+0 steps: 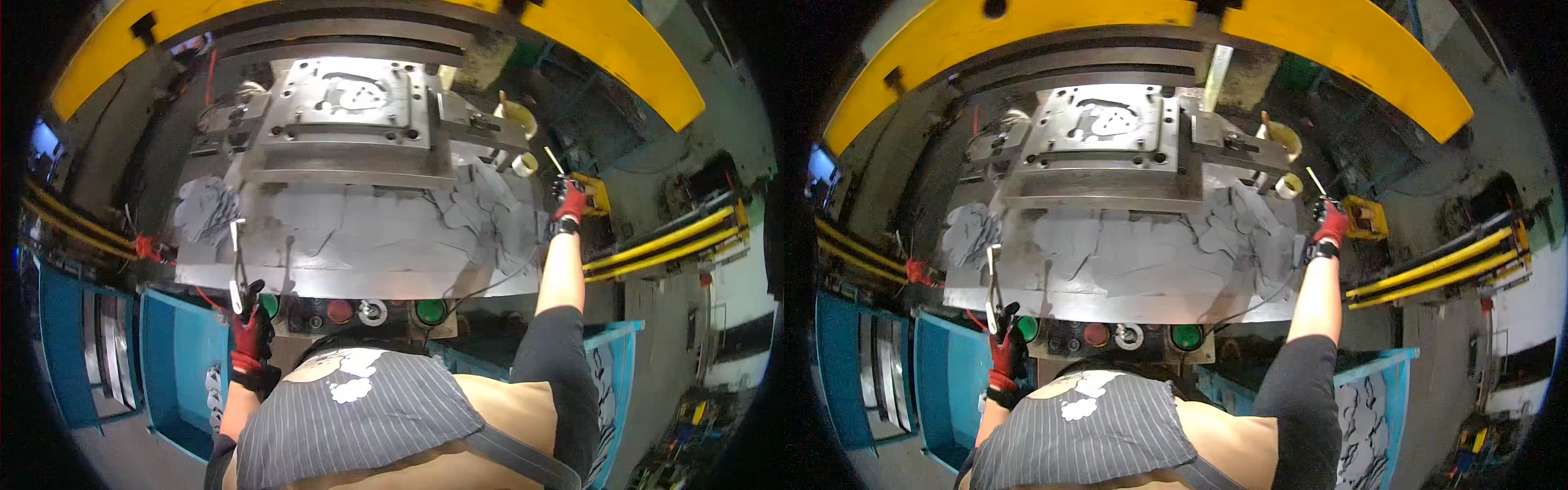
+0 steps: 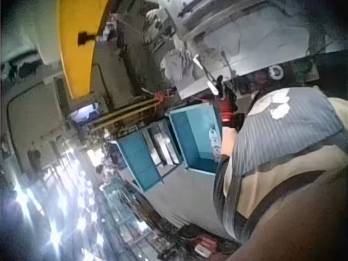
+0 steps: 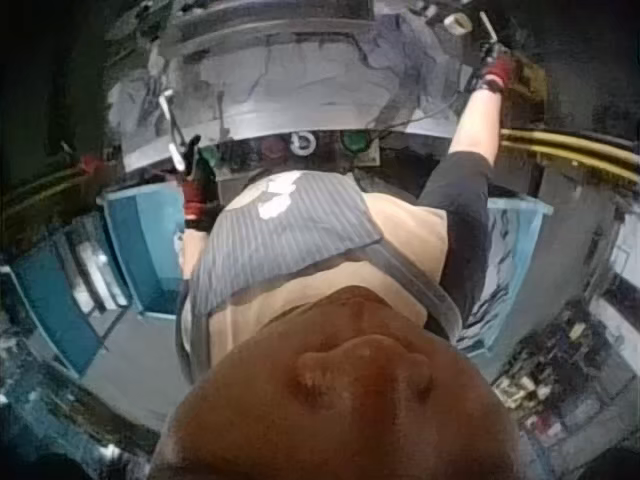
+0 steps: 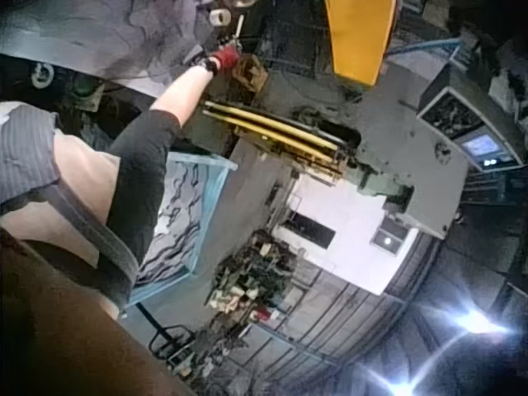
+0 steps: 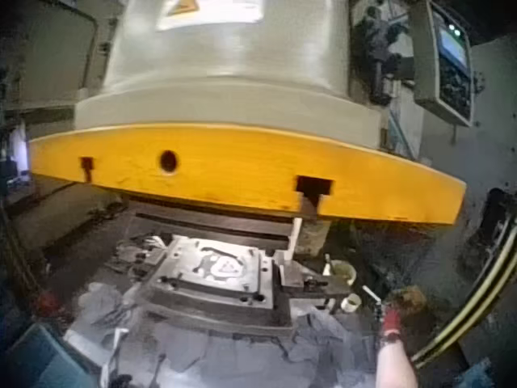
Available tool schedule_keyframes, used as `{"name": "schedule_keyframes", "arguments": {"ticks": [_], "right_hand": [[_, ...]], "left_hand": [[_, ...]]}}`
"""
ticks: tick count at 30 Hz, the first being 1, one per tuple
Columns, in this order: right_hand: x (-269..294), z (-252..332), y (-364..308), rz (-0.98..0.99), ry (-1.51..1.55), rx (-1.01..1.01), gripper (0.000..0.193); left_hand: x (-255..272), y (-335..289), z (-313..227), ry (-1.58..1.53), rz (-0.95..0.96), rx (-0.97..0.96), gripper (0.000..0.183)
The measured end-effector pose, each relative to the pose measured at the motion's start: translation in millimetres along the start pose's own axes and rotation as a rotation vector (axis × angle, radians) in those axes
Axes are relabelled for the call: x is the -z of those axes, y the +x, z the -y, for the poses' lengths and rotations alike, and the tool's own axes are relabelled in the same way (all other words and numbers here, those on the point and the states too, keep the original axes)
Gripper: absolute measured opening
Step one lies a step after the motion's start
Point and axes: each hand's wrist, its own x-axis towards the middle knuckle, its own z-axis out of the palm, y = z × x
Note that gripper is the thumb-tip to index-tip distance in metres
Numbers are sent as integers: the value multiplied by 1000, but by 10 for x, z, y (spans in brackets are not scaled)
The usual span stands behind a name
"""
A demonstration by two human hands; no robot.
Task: Operate a stamping press to form metal parts from sheets.
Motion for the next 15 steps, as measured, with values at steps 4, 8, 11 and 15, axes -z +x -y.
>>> {"name": "schedule_keyframes", "arguments": {"ticks": [4, 8, 11, 15], "right_hand": [[-617, 792, -920, 335, 104, 61, 20], [-1147, 1047, -1491, 513, 0, 450, 28], [-1885, 1543, -2176, 575, -342, 790, 33], [-2606, 1777, -2441, 572, -821, 1233, 34]], "left_hand": [[166, -70, 72, 49, -107, -53, 19], [120, -8, -167, 232, 23, 1, 19], [240, 42, -35, 189, 106, 51, 28], [80, -47, -280, 299, -44, -281, 21]]}}
